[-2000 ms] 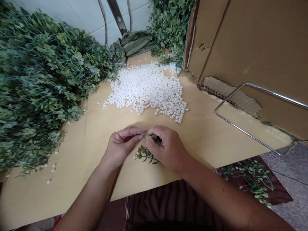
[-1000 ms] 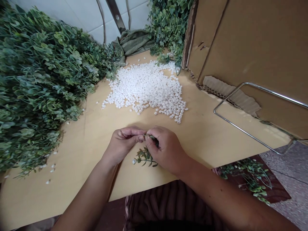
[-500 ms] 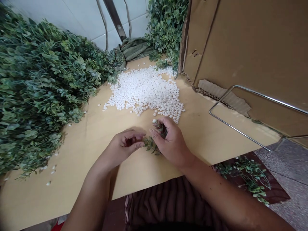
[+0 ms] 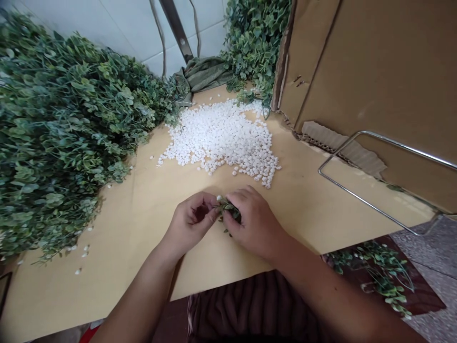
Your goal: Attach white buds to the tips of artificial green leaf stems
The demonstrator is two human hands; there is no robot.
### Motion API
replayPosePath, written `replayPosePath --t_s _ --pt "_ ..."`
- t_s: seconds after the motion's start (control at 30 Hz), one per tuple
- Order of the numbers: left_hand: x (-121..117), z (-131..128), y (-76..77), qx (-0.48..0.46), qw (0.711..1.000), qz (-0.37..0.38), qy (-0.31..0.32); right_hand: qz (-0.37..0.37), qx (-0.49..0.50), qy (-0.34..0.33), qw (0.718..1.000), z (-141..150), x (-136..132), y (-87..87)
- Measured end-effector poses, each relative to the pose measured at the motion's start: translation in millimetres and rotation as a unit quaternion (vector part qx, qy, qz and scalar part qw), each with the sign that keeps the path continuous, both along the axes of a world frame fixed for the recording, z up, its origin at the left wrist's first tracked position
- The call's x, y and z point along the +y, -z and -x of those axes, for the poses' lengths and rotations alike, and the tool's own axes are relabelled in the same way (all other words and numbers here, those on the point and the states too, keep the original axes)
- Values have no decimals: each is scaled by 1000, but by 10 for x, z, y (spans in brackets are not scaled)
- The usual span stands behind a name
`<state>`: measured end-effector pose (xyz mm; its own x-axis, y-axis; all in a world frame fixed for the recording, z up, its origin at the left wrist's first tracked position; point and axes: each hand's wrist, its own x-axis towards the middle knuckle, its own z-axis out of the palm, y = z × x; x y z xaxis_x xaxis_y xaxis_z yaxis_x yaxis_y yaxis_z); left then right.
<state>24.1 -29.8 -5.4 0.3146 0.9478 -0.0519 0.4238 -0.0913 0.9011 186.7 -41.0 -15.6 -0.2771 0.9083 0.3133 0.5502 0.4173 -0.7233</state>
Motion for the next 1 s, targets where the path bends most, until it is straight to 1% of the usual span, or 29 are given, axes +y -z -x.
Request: replayPosePath --t_s 0.1,0.17,0.23,0.3,0.33,0.4,0.43,0.5,0.57,0.6,0.67,0.73,0.8,0.87,0.9,1.0 --pt "9 -65 -22 -28 999 -23 -10 2 28 6 1000 -33 15 -15" --pt "42 -96 -41 -39 999 -24 0 1 48 11 999 -63 7 -21" --pt "114 -115 -48 -46 999 -6 11 13 75 29 997 -95 -12 -25" --pt "230 -133 -33 -39 999 15 -7 43 113 56 991 -123 -32 -25" --pt "300 -147 -19 -27 999 17 -29 61 133 70 987 -134 -40 -25" --pt "439 -197 11 19 997 -9 -68 88 169 91 978 -150 -46 -23" --pt "500 -235 21 51 996 -32 -69 94 181 99 974 -155 -44 -22" --pt "588 -331 23 130 987 -85 -46 96 195 106 970 -161 -33 -21" --pt "629 -431 2 200 971 -127 -19 98 205 110 968 -165 -20 -22" --pt "636 -471 -10 223 965 -141 -12 100 211 111 966 -169 -15 -23" --pt "638 -513 -22 235 959 -158 -5 104 222 112 963 -176 -12 -29" --pt "625 -500 -14 215 964 -159 -8 112 230 115 960 -182 -15 -39" --pt "588 -447 6 162 979 -126 -21 121 235 120 957 -184 -18 -52" --pt "511 -385 16 73 995 -58 -38 121 242 124 955 -179 -18 -64" --pt "458 -358 13 23 998 -19 -47 118 246 123 954 -175 -17 -69" --pt "272 -307 -28 -90 990 72 -75 110 241 114 957 -160 -11 -67"
